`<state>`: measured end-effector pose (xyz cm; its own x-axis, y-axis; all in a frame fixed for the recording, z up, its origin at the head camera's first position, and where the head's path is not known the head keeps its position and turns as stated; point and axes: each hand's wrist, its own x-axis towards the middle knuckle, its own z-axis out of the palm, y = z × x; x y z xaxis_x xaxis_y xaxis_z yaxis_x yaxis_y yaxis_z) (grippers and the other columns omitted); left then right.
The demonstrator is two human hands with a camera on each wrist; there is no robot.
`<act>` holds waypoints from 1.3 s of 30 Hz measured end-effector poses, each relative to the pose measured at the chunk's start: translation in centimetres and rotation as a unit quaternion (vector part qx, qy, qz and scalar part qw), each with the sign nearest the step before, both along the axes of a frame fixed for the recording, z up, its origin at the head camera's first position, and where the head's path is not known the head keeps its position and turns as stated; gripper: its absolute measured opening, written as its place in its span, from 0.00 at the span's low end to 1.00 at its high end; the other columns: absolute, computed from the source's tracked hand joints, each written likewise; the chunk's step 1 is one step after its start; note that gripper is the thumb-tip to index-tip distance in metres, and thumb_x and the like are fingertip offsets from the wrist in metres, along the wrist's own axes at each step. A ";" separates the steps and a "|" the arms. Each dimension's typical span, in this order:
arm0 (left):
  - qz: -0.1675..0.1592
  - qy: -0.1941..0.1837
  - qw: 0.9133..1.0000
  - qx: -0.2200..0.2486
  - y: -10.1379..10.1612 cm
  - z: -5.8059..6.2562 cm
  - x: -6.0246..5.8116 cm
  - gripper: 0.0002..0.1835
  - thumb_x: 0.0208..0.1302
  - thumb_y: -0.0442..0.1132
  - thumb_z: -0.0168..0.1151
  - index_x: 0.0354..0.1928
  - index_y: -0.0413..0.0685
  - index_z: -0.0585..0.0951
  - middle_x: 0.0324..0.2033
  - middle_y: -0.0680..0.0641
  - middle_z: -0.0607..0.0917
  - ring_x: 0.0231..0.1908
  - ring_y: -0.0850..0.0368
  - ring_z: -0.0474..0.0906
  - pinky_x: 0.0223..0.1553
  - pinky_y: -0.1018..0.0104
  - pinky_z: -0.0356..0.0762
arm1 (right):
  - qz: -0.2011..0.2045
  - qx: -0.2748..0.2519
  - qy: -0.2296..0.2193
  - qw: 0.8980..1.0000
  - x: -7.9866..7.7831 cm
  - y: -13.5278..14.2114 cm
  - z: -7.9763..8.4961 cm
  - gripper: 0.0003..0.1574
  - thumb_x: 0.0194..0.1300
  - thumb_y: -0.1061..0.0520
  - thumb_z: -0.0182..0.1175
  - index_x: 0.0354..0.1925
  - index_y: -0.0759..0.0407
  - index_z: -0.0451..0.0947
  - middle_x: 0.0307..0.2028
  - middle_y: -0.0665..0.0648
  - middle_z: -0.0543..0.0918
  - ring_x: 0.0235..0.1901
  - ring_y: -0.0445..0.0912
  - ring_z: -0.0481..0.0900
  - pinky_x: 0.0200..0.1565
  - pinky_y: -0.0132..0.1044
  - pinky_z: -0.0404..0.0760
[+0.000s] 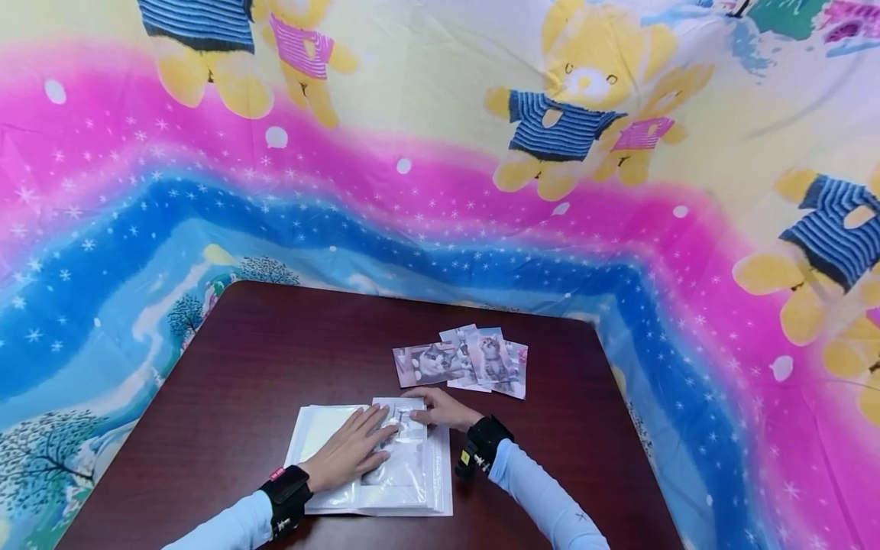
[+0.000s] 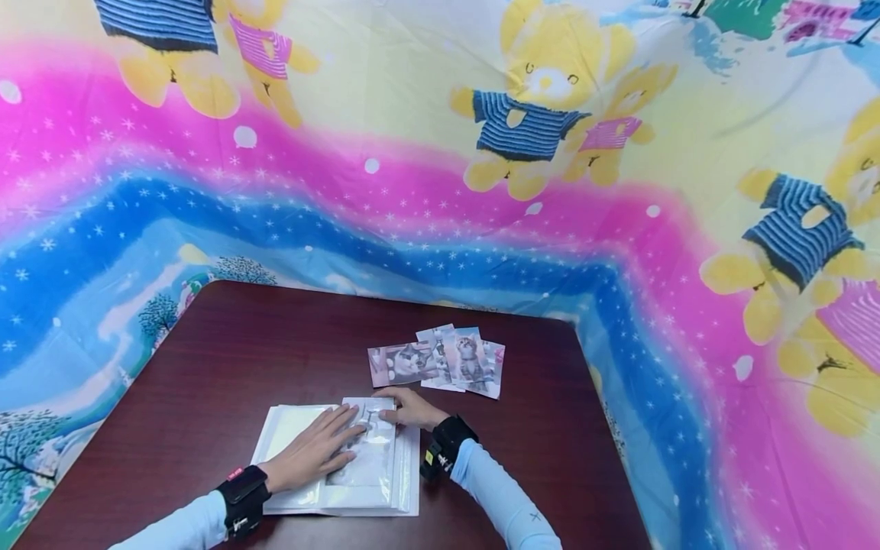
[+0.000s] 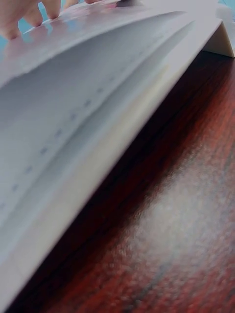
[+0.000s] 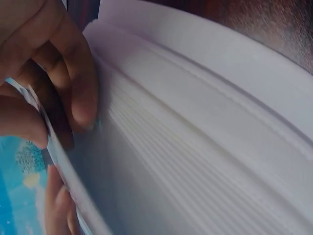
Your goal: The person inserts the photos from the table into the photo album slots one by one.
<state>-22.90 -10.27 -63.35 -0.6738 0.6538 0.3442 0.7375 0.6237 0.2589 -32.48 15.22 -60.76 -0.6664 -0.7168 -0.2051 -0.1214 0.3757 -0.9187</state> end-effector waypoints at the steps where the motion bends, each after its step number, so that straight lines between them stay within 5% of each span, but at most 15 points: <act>1: 0.000 -0.002 1.000 0.000 0.0 0.0 0.0 0.25 0.71 0.49 0.59 0.64 0.44 0.76 0.67 0.33 0.68 0.68 0.35 0.62 0.65 0.38 0.60 | 0.003 0.000 0.004 1.000 0.0 0.0 -0.1 0.28 0.73 0.62 0.55 0.68 0.64 0.67 0.54 0.61 0.79 0.24 0.43 0.76 0.28 0.37 0.81; 5: 0.004 -0.016 1.000 -0.004 0.1 0.0 -0.1 0.25 0.72 0.50 0.58 0.65 0.45 0.75 0.68 0.34 0.67 0.69 0.36 0.60 0.67 0.40 0.58 | 0.011 0.006 0.026 1.000 0.1 -0.1 -0.3 0.27 0.74 0.61 0.54 0.69 0.60 0.67 0.66 0.61 0.70 0.28 0.43 0.74 0.29 0.34 0.77; 10: 0.006 -0.026 1.000 -0.004 0.1 0.0 -0.1 0.25 0.71 0.50 0.58 0.65 0.46 0.75 0.69 0.35 0.67 0.69 0.37 0.60 0.67 0.40 0.56 | 0.025 -0.005 0.019 0.999 0.1 0.1 0.1 0.24 0.75 0.62 0.53 0.66 0.65 0.71 0.62 0.62 0.74 0.40 0.41 0.74 0.37 0.32 0.73; 18: 0.008 -0.027 1.000 -0.002 0.2 -0.1 -0.1 0.25 0.71 0.50 0.58 0.64 0.45 0.76 0.68 0.34 0.68 0.69 0.37 0.60 0.66 0.39 0.57 | 0.032 -0.012 -0.006 0.999 0.3 0.2 0.4 0.22 0.74 0.63 0.52 0.63 0.67 0.74 0.56 0.62 0.79 0.33 0.40 0.76 0.32 0.35 0.76; 25: 0.007 -0.036 0.999 0.000 0.2 0.0 0.0 0.25 0.72 0.51 0.57 0.64 0.45 0.76 0.69 0.34 0.67 0.70 0.37 0.59 0.68 0.40 0.55 | 0.029 -0.004 0.035 0.999 0.6 0.1 0.2 0.20 0.74 0.64 0.51 0.61 0.67 0.76 0.57 0.63 0.80 0.36 0.41 0.73 0.38 0.31 0.67; 32: 0.009 -0.053 0.998 0.016 -0.1 0.2 -0.1 0.26 0.72 0.51 0.57 0.65 0.44 0.75 0.69 0.33 0.65 0.70 0.36 0.59 0.68 0.40 0.55 | -0.002 0.005 0.091 0.996 1.6 -0.4 1.0 0.23 0.76 0.61 0.50 0.66 0.63 0.71 0.65 0.61 0.73 0.57 0.48 0.76 0.48 0.35 0.76; 36: 0.013 -0.062 0.998 0.021 -0.1 0.3 -0.1 0.27 0.71 0.51 0.58 0.66 0.45 0.74 0.69 0.32 0.65 0.70 0.36 0.59 0.67 0.39 0.56 | -0.036 -0.026 0.099 0.994 2.0 -0.7 1.1 0.25 0.74 0.62 0.52 0.66 0.64 0.69 0.60 0.66 0.76 0.45 0.45 0.82 0.37 0.34 0.80; 39: 0.018 -0.074 0.997 0.024 -0.2 0.5 0.0 0.27 0.71 0.52 0.59 0.66 0.46 0.74 0.70 0.33 0.65 0.70 0.38 0.59 0.68 0.40 0.56 | -0.055 -0.029 0.104 0.993 2.3 -1.0 1.3 0.24 0.73 0.61 0.53 0.65 0.64 0.71 0.47 0.61 0.84 0.35 0.38 0.82 0.34 0.32 0.79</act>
<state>-22.95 -10.45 -62.88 -0.7421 0.6142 0.2684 0.6665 0.6333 0.3935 -30.21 14.18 -59.50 -0.7651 -0.6437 -0.0148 -0.2725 0.3446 -0.8983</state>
